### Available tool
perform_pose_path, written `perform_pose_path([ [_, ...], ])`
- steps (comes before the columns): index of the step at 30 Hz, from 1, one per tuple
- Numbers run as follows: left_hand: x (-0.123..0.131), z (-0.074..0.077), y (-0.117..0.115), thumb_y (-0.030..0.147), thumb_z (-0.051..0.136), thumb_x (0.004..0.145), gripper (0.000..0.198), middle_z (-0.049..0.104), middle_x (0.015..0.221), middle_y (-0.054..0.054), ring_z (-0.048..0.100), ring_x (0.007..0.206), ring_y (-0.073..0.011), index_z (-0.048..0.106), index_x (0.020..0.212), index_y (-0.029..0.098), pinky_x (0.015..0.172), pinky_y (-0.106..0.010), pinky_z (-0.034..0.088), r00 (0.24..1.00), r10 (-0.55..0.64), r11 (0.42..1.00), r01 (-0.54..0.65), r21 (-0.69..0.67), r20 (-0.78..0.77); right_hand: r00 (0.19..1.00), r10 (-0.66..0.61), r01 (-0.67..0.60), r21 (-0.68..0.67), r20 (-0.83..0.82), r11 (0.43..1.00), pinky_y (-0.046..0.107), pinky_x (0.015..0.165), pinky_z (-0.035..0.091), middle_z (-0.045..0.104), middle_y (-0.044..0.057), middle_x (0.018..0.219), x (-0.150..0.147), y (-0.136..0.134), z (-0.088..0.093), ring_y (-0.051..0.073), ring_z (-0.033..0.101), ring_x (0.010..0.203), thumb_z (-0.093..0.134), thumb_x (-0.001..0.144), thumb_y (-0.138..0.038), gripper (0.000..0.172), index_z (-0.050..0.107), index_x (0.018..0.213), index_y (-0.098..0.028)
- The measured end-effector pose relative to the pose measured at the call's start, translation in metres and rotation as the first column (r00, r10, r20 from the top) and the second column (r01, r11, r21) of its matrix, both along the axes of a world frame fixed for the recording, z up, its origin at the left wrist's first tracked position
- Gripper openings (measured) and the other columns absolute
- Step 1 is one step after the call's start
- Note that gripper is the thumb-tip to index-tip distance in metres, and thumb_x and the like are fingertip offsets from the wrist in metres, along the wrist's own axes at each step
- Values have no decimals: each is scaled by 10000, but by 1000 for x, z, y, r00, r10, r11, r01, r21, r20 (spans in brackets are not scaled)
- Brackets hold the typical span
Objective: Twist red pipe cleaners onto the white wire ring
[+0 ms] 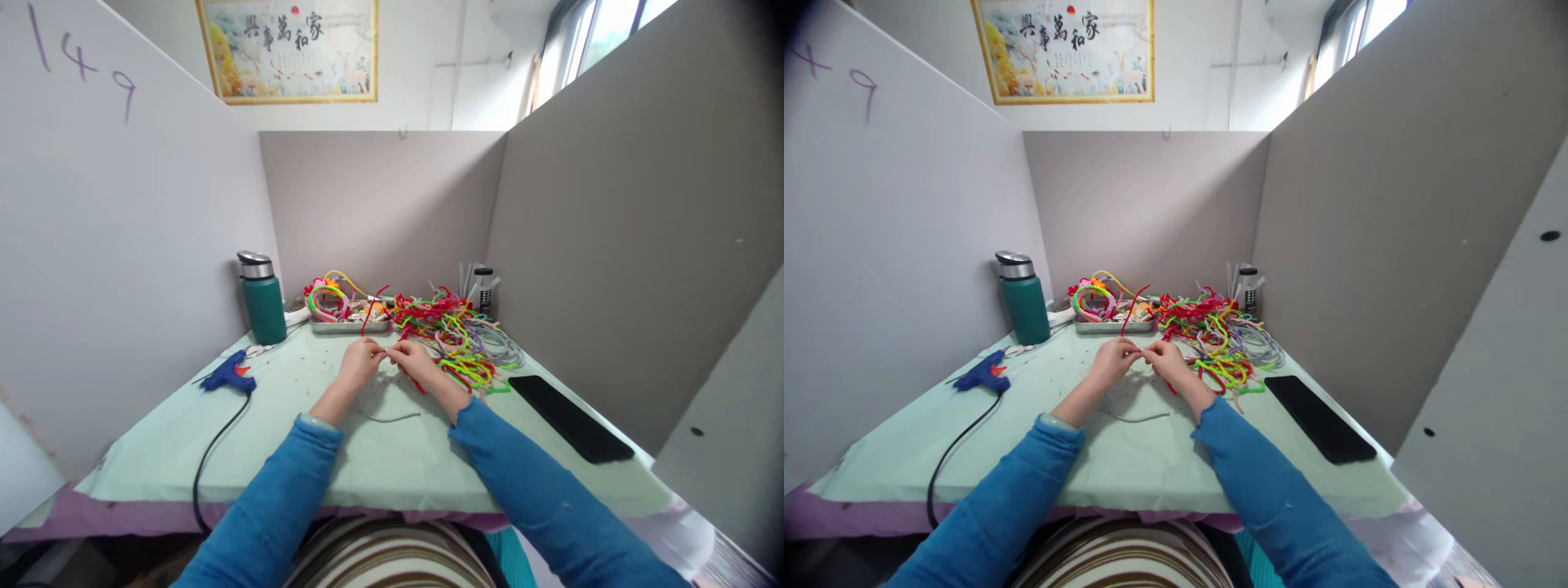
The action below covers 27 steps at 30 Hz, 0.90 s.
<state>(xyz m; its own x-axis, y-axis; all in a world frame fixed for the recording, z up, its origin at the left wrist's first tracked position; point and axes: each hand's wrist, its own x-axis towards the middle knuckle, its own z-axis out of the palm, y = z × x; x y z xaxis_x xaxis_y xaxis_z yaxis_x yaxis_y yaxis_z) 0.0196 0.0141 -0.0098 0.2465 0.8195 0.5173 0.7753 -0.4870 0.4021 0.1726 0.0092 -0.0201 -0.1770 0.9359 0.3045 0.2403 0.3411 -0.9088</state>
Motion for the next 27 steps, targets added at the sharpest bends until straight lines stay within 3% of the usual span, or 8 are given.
perform_pose_path([
  [4,0,2,0,273,572,811,213,715,817,-52,619,766,-156,763,855,189,713,-223,425,998,-4,998,8,-65,59,1000,-14,15,89,-8,996,210,421,277,449,-51,468,0,2,-2,79,370,417,564,737,-350,209,565,658,-157],
  [11,2,5,-2,265,554,788,214,630,551,3,556,491,-106,733,780,148,547,-208,399,978,26,972,25,-235,209,999,-37,39,146,-18,989,215,481,316,472,-42,502,0,11,-8,100,416,493,567,714,-321,166,582,680,-159],
  [17,4,6,-4,248,579,768,155,622,571,17,521,408,-77,673,813,133,474,-193,383,954,46,955,46,-293,298,1000,-30,29,186,3,982,229,529,353,529,-16,568,0,15,-12,114,461,549,561,717,-335,185,581,673,-156],
  [27,2,-2,3,206,561,767,126,606,569,20,498,411,-58,667,753,140,461,-175,383,963,20,946,68,-316,268,997,-53,38,228,62,973,235,563,381,598,9,663,-1,18,-16,125,512,599,544,733,-296,151,594,723,-153],
])
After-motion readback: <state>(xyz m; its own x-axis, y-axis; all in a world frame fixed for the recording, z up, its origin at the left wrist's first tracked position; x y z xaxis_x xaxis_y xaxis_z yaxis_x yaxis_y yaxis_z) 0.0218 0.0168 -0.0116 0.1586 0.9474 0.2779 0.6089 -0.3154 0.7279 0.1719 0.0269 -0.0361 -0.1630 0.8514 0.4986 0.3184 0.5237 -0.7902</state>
